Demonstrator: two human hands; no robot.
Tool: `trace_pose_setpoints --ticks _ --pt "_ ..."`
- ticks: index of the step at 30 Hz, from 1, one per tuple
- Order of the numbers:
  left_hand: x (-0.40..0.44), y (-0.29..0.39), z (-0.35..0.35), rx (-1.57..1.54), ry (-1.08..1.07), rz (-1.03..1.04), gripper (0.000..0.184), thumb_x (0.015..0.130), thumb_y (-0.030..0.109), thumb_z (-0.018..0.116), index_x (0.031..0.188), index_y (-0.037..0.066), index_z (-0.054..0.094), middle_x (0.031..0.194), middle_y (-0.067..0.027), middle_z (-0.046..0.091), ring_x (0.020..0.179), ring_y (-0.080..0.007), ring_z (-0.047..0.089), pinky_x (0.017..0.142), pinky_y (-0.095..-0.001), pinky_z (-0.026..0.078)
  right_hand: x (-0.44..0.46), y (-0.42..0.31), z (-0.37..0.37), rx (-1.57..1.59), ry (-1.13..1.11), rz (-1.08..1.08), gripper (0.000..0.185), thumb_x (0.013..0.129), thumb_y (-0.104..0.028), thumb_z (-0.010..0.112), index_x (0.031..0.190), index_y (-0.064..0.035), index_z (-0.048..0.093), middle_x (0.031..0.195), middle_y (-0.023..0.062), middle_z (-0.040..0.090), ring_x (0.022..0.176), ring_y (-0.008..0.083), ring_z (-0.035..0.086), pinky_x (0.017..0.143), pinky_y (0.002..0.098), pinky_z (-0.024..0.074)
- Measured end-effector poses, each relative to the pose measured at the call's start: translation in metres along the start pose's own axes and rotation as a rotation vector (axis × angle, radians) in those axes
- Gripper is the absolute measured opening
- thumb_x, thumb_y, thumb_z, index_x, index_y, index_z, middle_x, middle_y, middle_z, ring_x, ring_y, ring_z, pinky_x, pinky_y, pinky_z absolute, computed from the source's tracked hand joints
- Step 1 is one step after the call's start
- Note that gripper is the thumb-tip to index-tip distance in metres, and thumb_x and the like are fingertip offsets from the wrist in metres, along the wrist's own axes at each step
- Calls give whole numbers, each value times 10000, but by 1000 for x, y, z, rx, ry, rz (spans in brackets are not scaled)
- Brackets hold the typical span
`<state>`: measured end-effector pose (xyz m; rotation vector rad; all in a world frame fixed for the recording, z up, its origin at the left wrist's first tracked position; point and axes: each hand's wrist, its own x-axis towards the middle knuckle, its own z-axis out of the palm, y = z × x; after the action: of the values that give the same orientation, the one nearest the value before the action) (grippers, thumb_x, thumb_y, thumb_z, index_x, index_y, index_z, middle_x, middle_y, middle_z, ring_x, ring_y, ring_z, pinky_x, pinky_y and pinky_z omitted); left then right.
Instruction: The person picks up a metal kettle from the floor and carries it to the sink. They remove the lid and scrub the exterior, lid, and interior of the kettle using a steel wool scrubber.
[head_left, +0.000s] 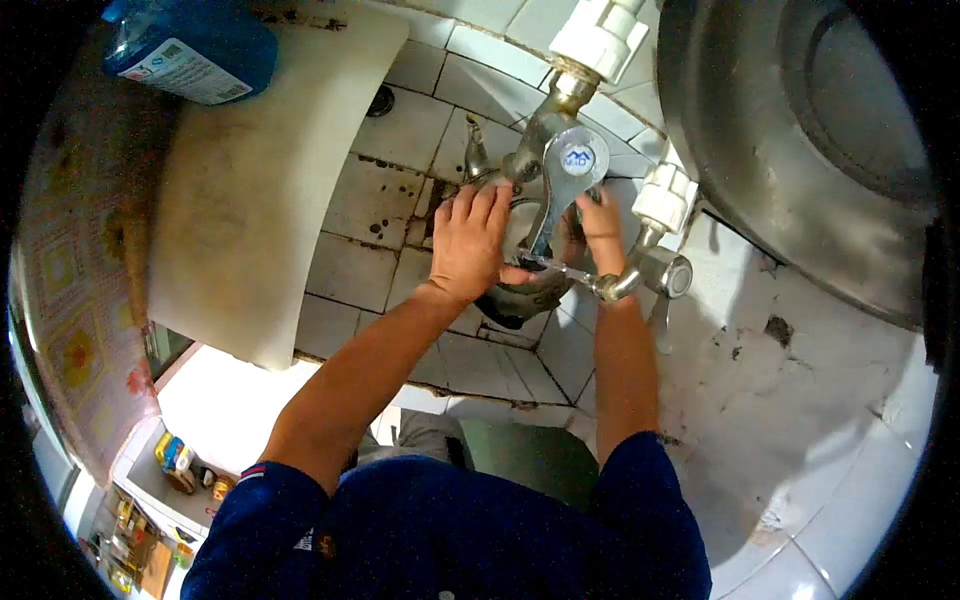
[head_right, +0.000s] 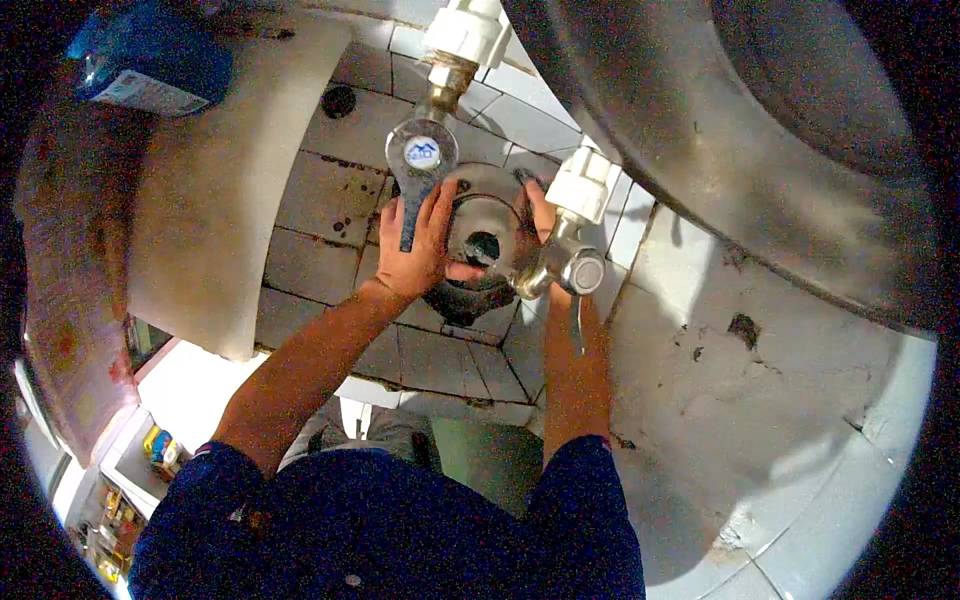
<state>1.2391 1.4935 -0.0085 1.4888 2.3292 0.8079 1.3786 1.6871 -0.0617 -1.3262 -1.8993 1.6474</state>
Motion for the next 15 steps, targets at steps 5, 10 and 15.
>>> trace_pose_setpoints --ticks 5,10,15 --pt "1 -1 5 -13 -60 -41 1283 391 616 829 1440 35 373 1315 -91 478 1245 -317 436 1009 -488 359 -9 -13 31 -747 117 -660 292 901 -232 652 1105 -23 654 1094 165 671 1030 322 626 898 408 482" --pt "-1 -6 14 -15 64 23 1271 398 644 806 1436 43 387 1315 -90 490 1240 -318 441 982 -485 372 -46 27 13 -208 196 -213 323 920 -189 634 1132 51 591 1180 210 620 1030 310 609 909 410 467" --pt "0 -7 16 -9 40 25 1328 390 639 820 1473 43 336 1332 -146 495 1243 -361 452 1008 -497 373 -74 23 24 -233 416 -369 355 936 -231 666 1194 6 604 1191 172 622 1063 290 599 947 384 457"
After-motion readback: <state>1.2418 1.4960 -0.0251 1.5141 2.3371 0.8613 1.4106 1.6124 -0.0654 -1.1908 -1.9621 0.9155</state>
